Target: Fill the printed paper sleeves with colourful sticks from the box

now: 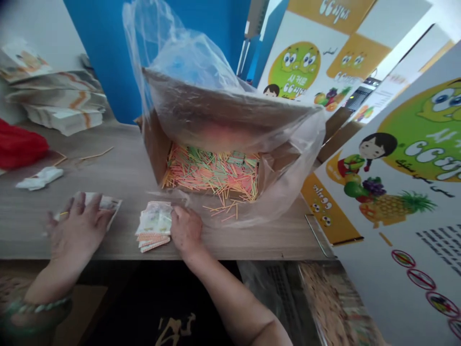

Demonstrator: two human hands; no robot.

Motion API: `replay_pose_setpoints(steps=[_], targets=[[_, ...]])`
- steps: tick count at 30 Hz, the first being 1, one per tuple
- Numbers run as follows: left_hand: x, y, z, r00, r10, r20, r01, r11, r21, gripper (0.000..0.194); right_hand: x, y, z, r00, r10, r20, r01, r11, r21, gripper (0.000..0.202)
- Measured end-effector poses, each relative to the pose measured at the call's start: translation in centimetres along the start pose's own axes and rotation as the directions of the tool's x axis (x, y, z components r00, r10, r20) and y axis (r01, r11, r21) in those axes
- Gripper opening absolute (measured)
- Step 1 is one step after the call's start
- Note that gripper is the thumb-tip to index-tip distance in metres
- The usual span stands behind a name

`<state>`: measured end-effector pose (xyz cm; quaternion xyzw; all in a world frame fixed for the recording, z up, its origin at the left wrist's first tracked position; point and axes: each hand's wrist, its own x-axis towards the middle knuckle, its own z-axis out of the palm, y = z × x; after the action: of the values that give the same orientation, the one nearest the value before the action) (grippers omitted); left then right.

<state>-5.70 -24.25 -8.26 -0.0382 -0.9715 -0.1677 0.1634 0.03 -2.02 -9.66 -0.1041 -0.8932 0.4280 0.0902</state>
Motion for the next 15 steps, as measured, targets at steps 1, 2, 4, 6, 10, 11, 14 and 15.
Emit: replay_pose_setpoints(steps=[1,2,4,6,10,11,14,15], targets=[[-0.4,1.3,-0.2,1.0,-0.024,0.016,0.026,0.988,-0.151,0.045,-0.2,0.1,-0.3,0.999,-0.011,-0.037,0.015,0.993,0.114,0.027],[-0.8,2.8,-0.2,0.996,-0.05,0.075,0.073,0.936,-0.344,0.045,-0.4,0.0,-0.5,0.998,-0.001,-0.057,0.014,0.97,0.242,0.026],[-1.6,6.3,0.0,0.935,-0.021,0.353,0.282,0.646,-0.709,0.049,-0.7,-0.1,-1.0,0.999,0.019,-0.026,-0.005,0.882,0.472,0.027],[-2.1,9.4,0.4,0.809,0.089,0.581,0.536,0.293,-0.791,0.043,-0.7,-0.1,-1.9,0.999,-0.011,0.038,-0.013,0.813,0.583,0.029],[-2.3,12.0,1.1,0.782,0.109,0.614,0.612,0.047,-0.789,0.025,-0.5,1.8,-6.6,0.991,-0.084,0.104,0.036,0.916,0.401,0.028],[-2.3,12.0,1.2,0.799,0.107,0.591,0.585,0.085,-0.806,0.023,-0.7,2.7,-8.4,0.992,-0.091,0.083,0.064,0.957,0.282,0.022],[-2.9,11.8,1.4,0.831,0.237,0.503,0.417,0.331,-0.846,0.017,-2.3,6.0,-13.2,0.942,-0.218,0.257,0.272,0.941,-0.201,0.041],[-3.3,12.0,1.5,0.827,0.322,0.46,0.318,0.405,-0.857,0.016,-2.9,7.1,-14.2,0.926,-0.211,0.313,0.321,0.877,-0.357,0.054]])
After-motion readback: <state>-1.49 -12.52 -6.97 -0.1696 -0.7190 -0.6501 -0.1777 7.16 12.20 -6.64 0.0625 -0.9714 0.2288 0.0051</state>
